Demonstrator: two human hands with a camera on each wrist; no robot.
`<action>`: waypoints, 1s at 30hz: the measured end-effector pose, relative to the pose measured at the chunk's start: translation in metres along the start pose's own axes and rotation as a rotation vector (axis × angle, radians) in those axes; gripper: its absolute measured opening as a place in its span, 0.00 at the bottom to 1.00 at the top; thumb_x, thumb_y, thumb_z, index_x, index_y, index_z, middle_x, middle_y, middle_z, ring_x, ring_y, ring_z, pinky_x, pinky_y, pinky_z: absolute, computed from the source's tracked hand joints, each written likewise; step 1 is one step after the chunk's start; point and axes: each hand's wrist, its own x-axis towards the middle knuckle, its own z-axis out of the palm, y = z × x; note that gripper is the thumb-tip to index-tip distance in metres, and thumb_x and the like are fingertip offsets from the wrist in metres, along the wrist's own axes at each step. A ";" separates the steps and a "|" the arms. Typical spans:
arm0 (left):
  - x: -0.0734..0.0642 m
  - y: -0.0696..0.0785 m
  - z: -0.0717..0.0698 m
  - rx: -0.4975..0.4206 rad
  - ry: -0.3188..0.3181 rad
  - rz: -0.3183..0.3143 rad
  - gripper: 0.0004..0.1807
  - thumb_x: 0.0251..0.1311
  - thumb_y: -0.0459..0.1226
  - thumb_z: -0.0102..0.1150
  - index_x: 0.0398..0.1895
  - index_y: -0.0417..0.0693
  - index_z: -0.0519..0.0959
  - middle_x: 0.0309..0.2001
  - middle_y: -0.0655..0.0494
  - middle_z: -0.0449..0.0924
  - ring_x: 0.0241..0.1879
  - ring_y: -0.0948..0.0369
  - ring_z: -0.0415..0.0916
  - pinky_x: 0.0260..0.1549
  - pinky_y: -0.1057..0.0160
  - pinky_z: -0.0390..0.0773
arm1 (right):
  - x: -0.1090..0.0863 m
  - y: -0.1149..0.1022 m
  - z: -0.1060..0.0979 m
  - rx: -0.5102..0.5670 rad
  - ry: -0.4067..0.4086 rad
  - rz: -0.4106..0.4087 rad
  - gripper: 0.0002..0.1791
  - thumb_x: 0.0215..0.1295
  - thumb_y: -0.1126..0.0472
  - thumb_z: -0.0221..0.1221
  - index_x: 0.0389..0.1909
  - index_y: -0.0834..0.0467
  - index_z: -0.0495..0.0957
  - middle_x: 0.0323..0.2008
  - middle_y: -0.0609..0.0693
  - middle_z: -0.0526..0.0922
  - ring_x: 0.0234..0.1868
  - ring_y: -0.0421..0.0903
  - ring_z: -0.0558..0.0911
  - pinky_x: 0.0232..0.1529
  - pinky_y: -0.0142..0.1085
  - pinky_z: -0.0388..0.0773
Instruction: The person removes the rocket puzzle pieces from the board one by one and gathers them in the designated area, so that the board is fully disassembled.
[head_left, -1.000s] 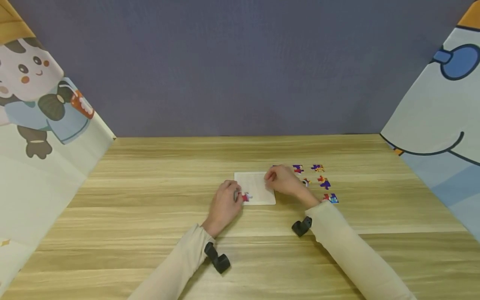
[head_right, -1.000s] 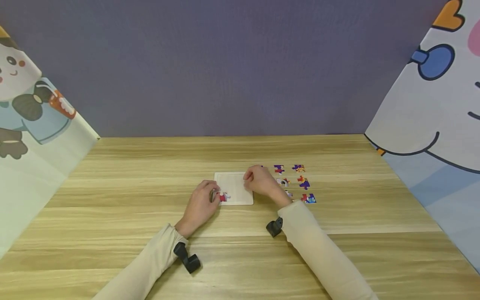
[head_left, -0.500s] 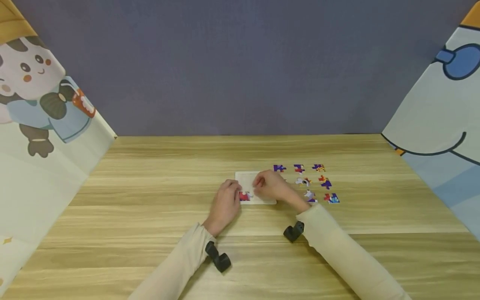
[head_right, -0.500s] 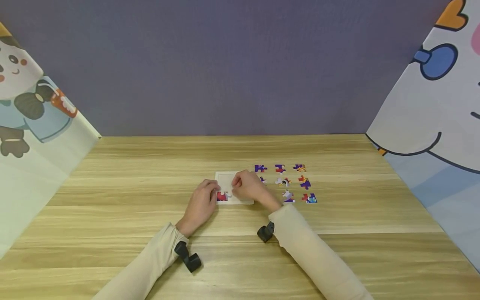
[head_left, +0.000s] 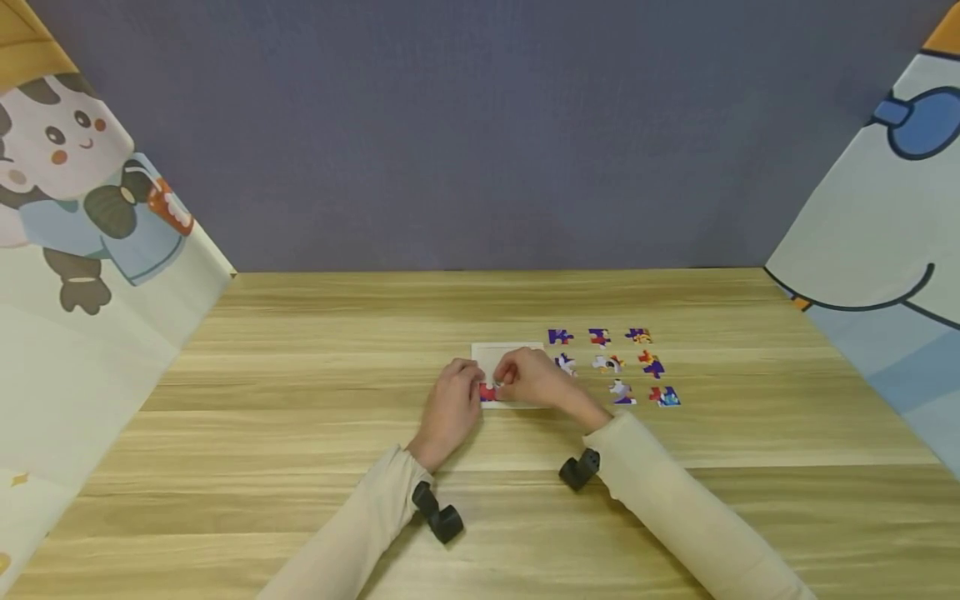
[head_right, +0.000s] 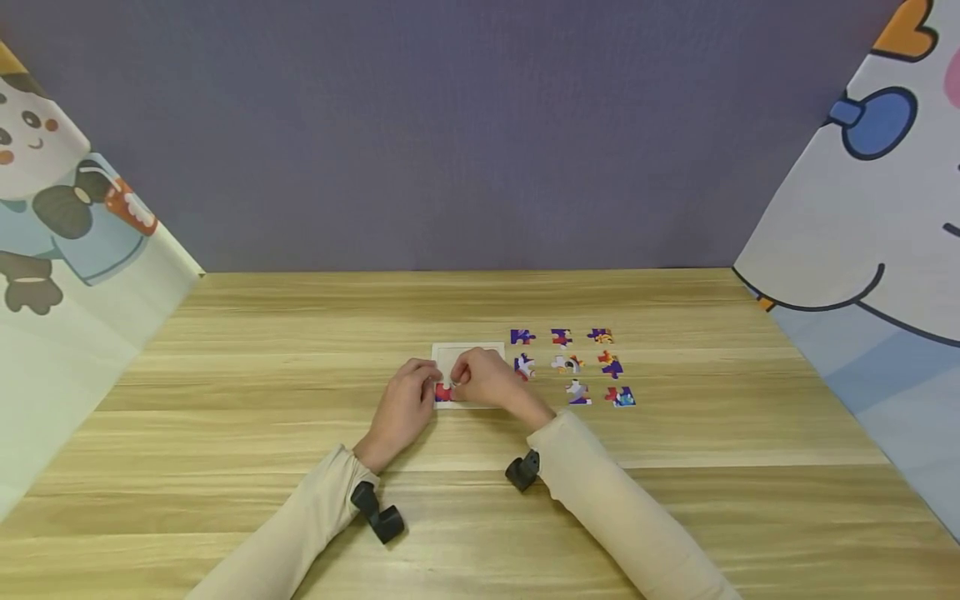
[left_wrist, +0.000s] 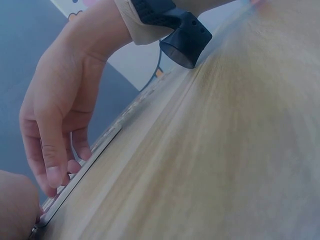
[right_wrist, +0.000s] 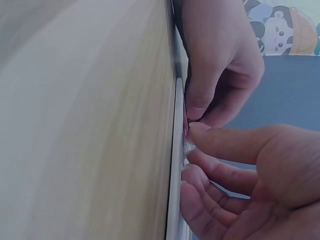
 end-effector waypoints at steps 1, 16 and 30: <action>0.000 0.000 0.000 0.001 0.000 0.001 0.07 0.59 0.25 0.53 0.35 0.36 0.82 0.45 0.44 0.80 0.47 0.50 0.79 0.49 0.55 0.80 | 0.000 -0.001 0.000 -0.001 -0.002 0.002 0.10 0.52 0.65 0.66 0.37 0.63 0.81 0.28 0.50 0.80 0.29 0.40 0.76 0.32 0.28 0.74; -0.001 0.001 -0.001 0.001 -0.010 0.005 0.07 0.58 0.25 0.54 0.34 0.36 0.81 0.45 0.43 0.80 0.47 0.49 0.79 0.49 0.55 0.80 | 0.001 -0.001 0.003 0.001 0.001 0.027 0.09 0.50 0.68 0.65 0.34 0.61 0.80 0.28 0.50 0.79 0.30 0.42 0.75 0.33 0.29 0.74; -0.001 0.001 -0.002 0.002 -0.014 0.006 0.08 0.58 0.24 0.52 0.35 0.35 0.81 0.45 0.43 0.80 0.47 0.49 0.78 0.48 0.55 0.80 | -0.001 0.001 0.004 0.030 0.049 -0.040 0.04 0.54 0.69 0.62 0.30 0.60 0.78 0.26 0.50 0.80 0.27 0.41 0.76 0.29 0.29 0.74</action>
